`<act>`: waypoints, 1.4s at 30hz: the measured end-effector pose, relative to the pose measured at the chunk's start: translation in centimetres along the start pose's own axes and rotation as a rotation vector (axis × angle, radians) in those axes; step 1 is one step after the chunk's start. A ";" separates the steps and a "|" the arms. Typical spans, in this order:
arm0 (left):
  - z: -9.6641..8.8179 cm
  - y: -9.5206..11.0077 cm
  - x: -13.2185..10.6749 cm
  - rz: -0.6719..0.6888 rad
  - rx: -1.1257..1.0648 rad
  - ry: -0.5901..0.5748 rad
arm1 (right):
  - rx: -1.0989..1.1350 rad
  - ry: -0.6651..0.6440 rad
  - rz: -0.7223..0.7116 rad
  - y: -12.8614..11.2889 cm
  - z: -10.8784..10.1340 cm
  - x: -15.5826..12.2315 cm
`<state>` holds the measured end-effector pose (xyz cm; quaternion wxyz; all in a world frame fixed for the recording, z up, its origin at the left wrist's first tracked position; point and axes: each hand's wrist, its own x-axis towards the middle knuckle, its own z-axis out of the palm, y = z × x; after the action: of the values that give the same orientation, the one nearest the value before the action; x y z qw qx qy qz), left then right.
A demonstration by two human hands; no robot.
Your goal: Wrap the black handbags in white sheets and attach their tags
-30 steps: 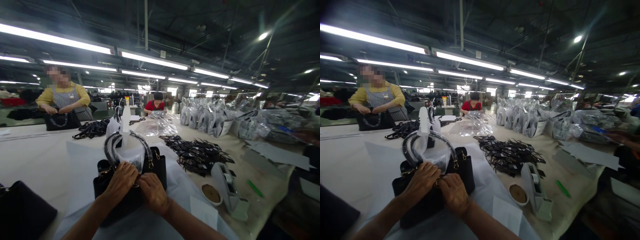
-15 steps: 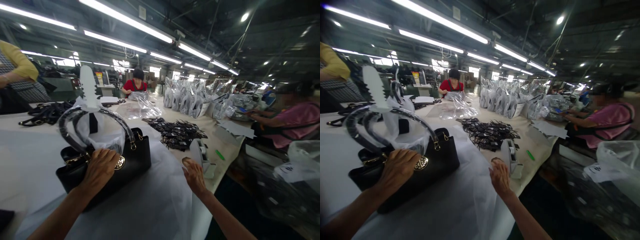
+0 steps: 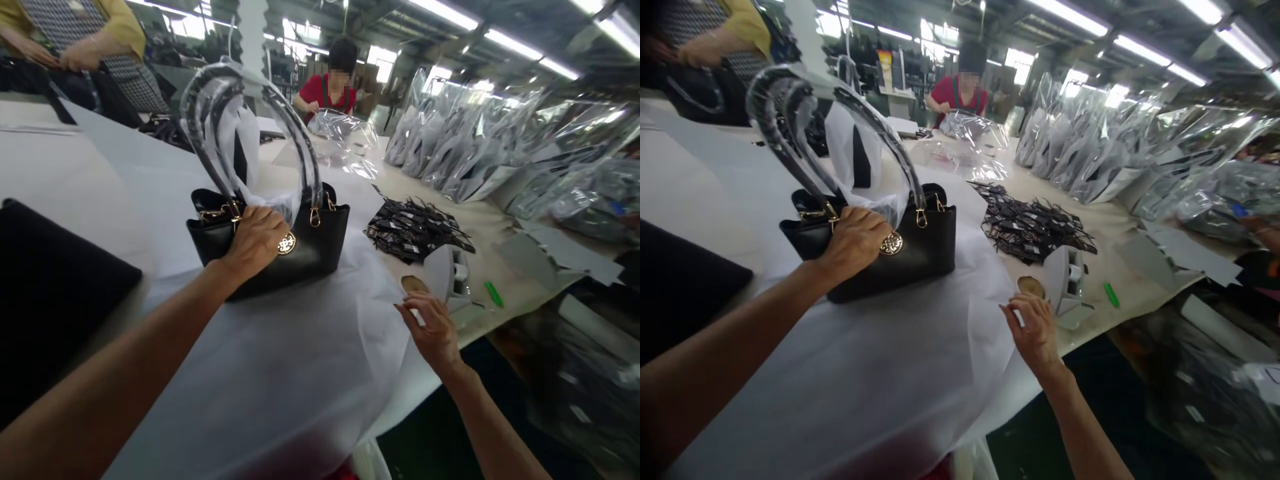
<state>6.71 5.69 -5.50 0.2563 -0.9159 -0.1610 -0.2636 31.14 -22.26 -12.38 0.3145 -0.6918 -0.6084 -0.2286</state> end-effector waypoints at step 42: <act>-1.6 -0.2 1.6 -0.109 -0.137 -0.192 | 0.385 -0.173 -0.339 -12.1 0.0 4.0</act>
<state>7.24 5.23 -3.30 0.1619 -0.9422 -0.2158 -0.1987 19.79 -18.71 -7.68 0.3443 -0.5245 -0.7725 -0.0980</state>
